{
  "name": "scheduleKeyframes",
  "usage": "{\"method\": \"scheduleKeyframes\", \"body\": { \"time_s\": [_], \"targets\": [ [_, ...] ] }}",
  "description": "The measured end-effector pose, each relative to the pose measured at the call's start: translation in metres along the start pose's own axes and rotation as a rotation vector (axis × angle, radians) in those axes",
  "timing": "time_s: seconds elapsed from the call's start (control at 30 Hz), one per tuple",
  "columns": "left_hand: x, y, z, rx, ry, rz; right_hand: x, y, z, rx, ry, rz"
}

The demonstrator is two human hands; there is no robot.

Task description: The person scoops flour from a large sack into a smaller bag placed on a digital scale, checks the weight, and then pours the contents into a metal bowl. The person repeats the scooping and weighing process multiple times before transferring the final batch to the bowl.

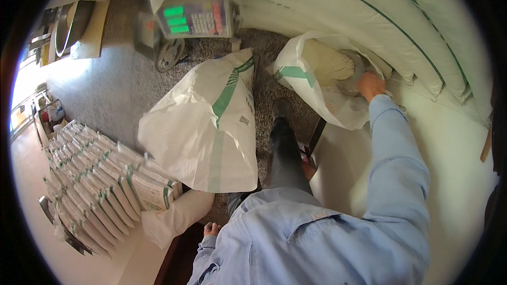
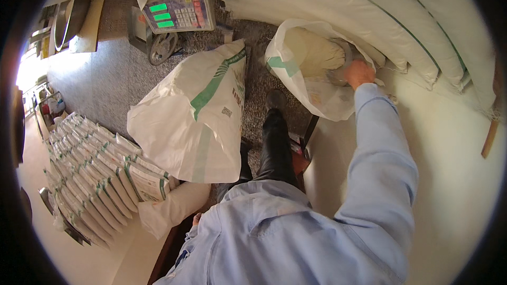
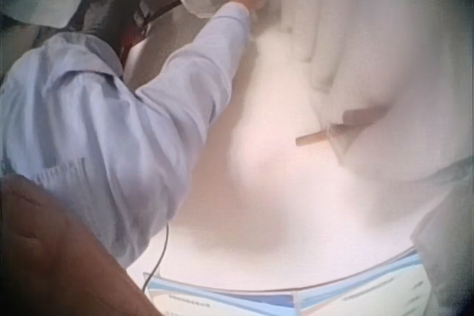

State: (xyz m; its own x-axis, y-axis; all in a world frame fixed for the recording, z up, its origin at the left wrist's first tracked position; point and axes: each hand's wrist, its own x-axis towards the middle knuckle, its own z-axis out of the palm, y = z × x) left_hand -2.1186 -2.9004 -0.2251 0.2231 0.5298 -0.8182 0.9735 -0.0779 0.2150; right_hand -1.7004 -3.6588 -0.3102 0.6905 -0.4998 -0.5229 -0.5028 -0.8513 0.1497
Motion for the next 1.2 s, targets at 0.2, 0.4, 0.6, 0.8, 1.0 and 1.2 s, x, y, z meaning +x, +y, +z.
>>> {"method": "scheduleKeyframes", "body": {
  "time_s": [0.2,0.4,0.6,0.8,1.0,1.2],
  "targets": [
    [-0.046,0.041,0.009,0.194,-0.102,-0.131,0.033,-0.026,0.025,-0.007,-0.018,-0.074],
    [-0.048,0.028,0.017,0.158,-0.027,-0.090,0.036,-0.056,0.054,0.028,-0.084,-0.065],
    [-0.041,0.032,0.021,-0.109,0.026,-0.093,0.016,-0.043,0.022,0.017,-0.114,-0.099],
    [-0.042,0.031,0.021,-0.045,0.045,-0.123,0.027,-0.088,0.046,0.131,-0.082,-0.080],
    [-0.040,0.040,0.015,-0.041,0.026,-0.132,0.022,-0.095,0.042,0.202,-0.113,-0.126],
    [-0.024,0.050,0.023,-0.047,0.003,-0.113,0.004,-0.103,0.017,0.205,-0.114,-0.125]
  ]
}}
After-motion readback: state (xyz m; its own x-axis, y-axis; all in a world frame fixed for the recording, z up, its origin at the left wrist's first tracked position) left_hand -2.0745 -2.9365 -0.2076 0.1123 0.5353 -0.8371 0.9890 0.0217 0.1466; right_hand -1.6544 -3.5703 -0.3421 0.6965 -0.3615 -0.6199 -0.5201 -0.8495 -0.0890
